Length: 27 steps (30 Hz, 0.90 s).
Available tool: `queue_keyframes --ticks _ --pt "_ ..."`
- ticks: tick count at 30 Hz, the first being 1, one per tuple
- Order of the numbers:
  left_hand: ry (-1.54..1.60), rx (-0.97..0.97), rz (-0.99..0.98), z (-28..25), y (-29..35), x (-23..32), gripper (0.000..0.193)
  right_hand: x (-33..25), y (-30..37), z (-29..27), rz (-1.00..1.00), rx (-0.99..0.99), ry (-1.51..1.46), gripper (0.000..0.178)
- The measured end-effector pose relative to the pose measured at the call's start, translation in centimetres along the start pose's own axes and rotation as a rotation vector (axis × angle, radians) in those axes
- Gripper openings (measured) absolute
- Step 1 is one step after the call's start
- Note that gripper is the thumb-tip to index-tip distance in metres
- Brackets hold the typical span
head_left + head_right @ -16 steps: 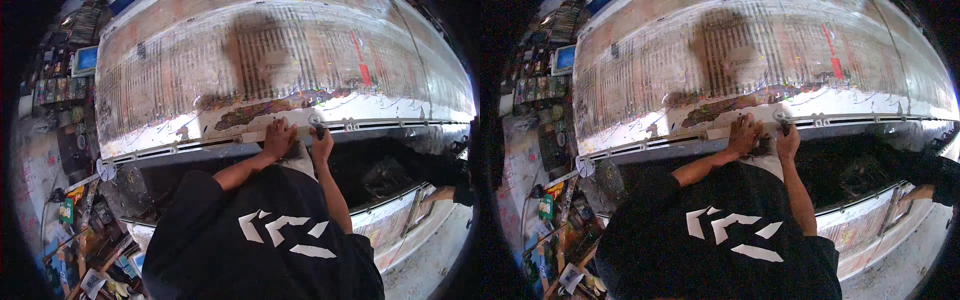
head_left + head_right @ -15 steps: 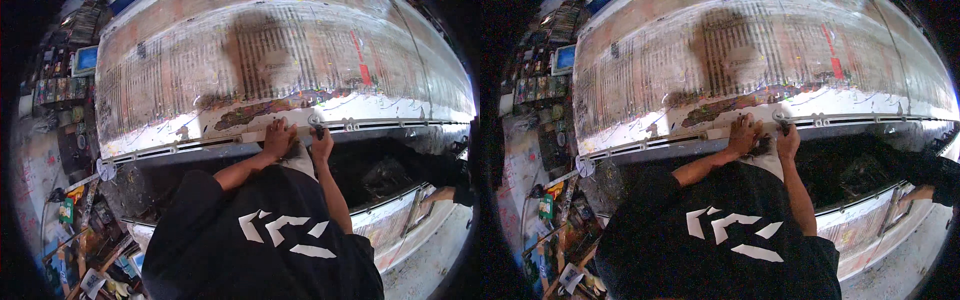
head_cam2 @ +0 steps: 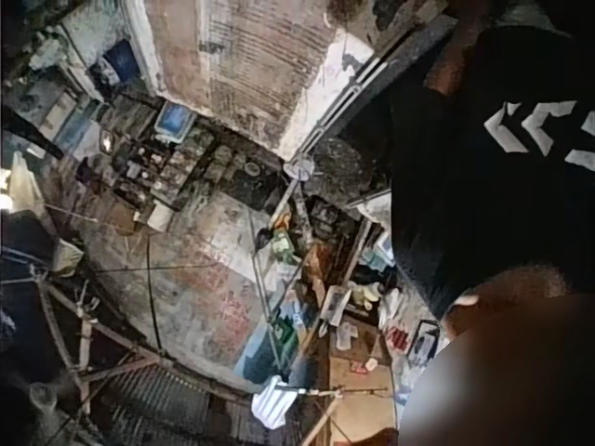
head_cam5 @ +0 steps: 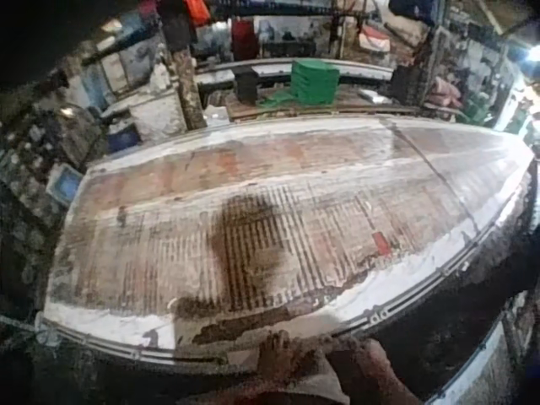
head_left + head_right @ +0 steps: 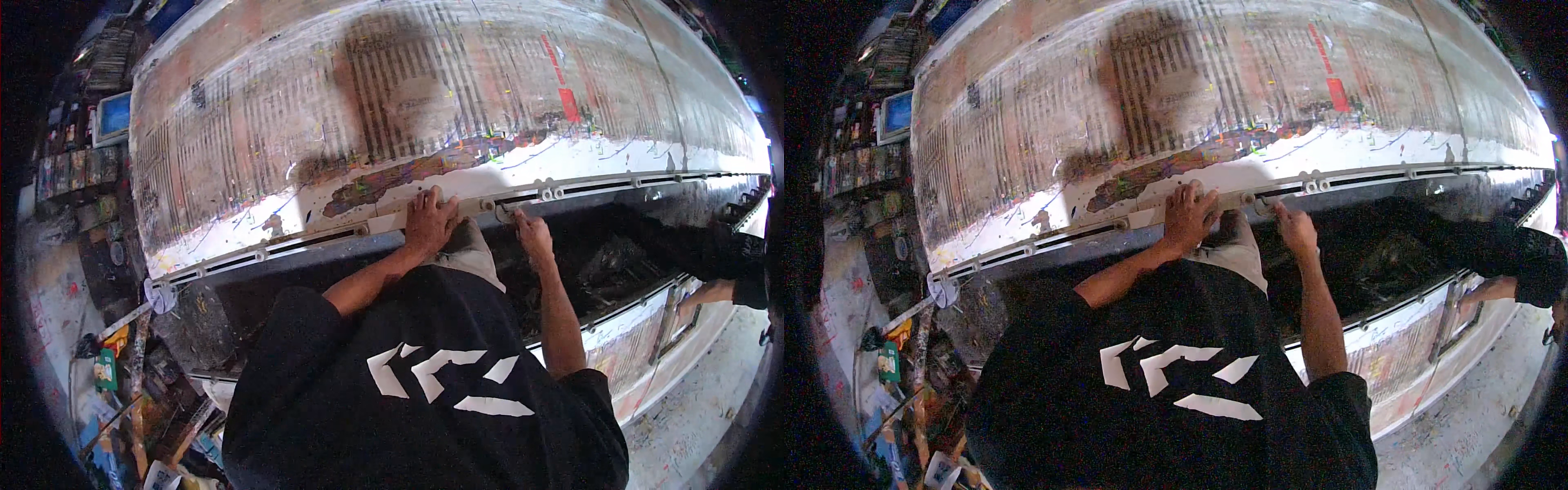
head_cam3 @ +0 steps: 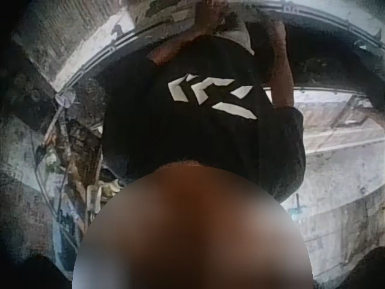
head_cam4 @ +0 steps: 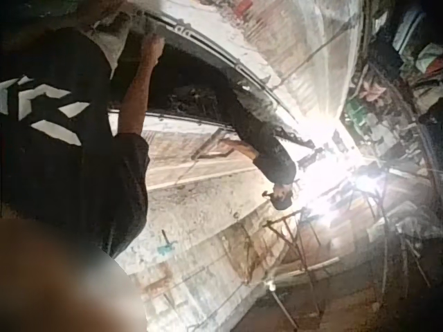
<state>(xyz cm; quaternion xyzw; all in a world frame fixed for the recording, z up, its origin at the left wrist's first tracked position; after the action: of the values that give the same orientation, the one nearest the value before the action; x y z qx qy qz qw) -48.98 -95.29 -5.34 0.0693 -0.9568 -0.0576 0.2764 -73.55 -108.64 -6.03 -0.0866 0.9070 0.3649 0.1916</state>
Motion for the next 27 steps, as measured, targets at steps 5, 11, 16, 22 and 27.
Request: queue_keyframes --ticks 5,11,16,22,27 --pt "0.004 -0.024 -0.025 0.0 -0.2 -0.1 0.049 -4.1 -1.1 -2.2 -0.071 -0.097 0.320 0.055" --pt "0.017 0.002 0.006 -0.2 -0.2 0.2 0.048 -5.9 -3.3 -3.3 -0.217 -0.133 0.575 0.068" --pt "-0.014 0.033 0.002 -0.2 -0.1 0.2 0.048 -6.3 -4.5 -3.3 -0.237 -0.316 0.523 0.062" --pt "-0.022 0.006 -0.015 -0.3 -0.3 0.2 0.048 -6.7 -4.6 -3.0 -0.323 -0.334 0.442 0.052" --pt "-0.002 0.013 -0.002 0.2 -0.3 0.0 0.048 -7.7 -4.9 -3.0 -0.302 -0.450 0.538 0.062"
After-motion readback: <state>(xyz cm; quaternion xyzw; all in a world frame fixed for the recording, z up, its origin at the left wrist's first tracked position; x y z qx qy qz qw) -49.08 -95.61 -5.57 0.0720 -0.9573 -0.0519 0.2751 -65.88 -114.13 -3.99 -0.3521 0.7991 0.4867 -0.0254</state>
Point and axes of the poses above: each hand's wrist, its own y-axis away from the middle knuckle, its own z-axis out of the palm, x = y × z, the point moved 8 cm from there along -y, towards the middle knuckle, and after that the axes turned 11 degrees about -x, right-handed, at the moved point
